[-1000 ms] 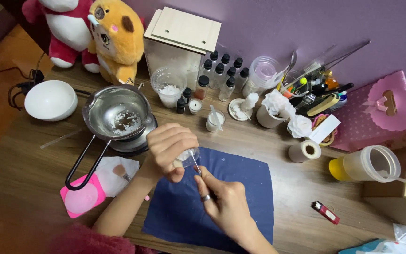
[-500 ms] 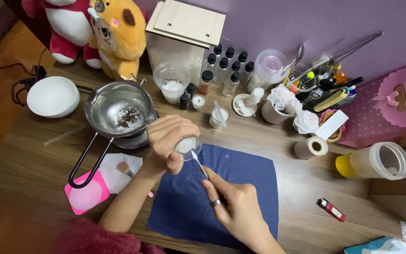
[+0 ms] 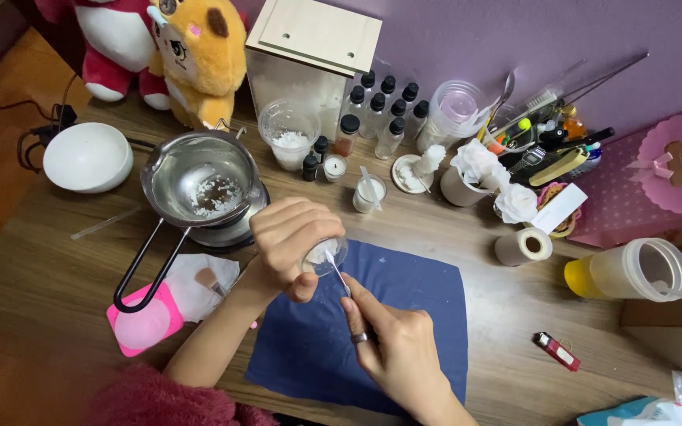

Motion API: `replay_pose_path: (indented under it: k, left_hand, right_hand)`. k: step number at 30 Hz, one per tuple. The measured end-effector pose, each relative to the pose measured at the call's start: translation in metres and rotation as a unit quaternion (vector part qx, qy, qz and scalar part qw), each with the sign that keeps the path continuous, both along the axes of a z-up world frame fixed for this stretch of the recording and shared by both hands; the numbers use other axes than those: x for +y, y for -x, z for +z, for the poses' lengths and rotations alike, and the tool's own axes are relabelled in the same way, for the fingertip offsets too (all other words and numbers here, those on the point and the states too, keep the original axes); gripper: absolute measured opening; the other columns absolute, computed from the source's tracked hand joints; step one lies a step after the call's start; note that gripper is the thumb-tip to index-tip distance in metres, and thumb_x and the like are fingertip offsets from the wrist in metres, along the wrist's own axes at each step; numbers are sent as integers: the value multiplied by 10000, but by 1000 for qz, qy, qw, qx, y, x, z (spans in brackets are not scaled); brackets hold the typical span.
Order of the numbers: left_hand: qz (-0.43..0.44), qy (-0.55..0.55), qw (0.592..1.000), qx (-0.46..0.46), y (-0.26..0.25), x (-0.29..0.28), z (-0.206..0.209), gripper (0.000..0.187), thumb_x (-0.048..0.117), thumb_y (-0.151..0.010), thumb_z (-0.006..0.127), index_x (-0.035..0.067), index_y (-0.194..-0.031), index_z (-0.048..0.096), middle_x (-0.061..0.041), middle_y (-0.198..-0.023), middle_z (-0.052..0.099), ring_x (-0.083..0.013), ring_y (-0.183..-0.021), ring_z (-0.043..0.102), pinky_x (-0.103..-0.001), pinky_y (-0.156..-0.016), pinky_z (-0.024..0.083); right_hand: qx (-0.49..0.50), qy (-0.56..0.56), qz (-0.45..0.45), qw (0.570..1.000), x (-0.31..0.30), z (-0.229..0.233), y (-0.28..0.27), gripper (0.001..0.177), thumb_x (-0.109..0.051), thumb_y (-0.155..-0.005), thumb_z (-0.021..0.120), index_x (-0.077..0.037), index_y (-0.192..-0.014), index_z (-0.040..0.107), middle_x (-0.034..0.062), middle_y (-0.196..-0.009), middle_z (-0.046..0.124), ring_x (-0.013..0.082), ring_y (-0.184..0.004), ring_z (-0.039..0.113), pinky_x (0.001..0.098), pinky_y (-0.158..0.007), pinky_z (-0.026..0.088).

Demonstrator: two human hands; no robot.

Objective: Using a thin metal spatula to scrape the remaining powder out of a small glass jar into a metal melting pot.

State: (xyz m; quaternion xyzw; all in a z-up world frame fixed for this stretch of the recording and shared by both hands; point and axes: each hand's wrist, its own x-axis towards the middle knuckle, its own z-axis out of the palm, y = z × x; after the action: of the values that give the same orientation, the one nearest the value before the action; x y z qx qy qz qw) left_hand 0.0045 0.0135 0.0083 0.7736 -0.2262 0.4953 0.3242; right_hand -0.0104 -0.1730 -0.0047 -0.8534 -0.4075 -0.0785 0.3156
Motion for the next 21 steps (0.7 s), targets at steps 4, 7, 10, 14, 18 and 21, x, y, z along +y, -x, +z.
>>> replay_pose_path:
  k: [4, 7, 10, 14, 18, 21]
  left_hand:
    - [2, -5, 1000, 3, 1, 0, -1, 739, 464, -991, 95, -7, -703, 587, -109, -679, 616, -288, -609, 621, -363, -590, 454]
    - [4, -5, 1000, 5, 0, -1, -1, 735, 463, -990, 98, -7, -701, 584, -107, -675, 614, -288, -604, 620, -362, -584, 452]
    - [1, -4, 1000, 5, 0, -1, 0, 732, 454, -991, 97, -7, -700, 585, -108, -669, 611, -288, -595, 618, -360, -577, 451]
    - [-8, -2, 1000, 2, 0, -1, 0, 730, 450, -993, 97, -8, -694, 581, -107, -657, 607, -283, -588, 615, -357, -581, 453]
    - [-16, 9, 1000, 15, 2, -3, -3, 731, 460, -994, 94, -10, -716, 580, -113, -674, 616, -286, -601, 615, -364, -597, 456]
    - [-23, 20, 999, 22, 0, -4, -7, 713, 465, -983, 96, 2, -721, 570, -103, -664, 607, -285, -596, 612, -365, -597, 440]
  right_hand:
    - [-6, 2, 0, 1000, -1, 3, 0, 282, -197, -904, 537, -123, -1164, 616, -17, -418, 424, 125, -313, 390, 272, -345, 342]
    - [-2, -7, 4, 1000, -3, 4, -1, 280, -186, -905, 542, -109, -1164, 613, -16, -433, 416, 123, -320, 389, 270, -350, 337]
    - [19, -2, 8, 1000, -3, 5, -2, 282, -192, -897, 551, -109, -1157, 618, 8, -416, 433, 134, -304, 424, 279, -358, 354]
    - [44, -25, 10, 999, -5, 3, -3, 266, -193, -890, 568, -104, -1132, 635, 2, -408, 375, 130, -309, 352, 257, -354, 327]
    - [50, -36, 12, 998, -5, 1, -3, 245, -187, -888, 574, -99, -1105, 645, 15, -415, 369, 139, -304, 356, 258, -356, 324]
    - [33, -30, 12, 999, -3, -3, -4, 225, -191, -897, 555, -100, -1084, 640, 27, -422, 388, 162, -299, 395, 276, -348, 318]
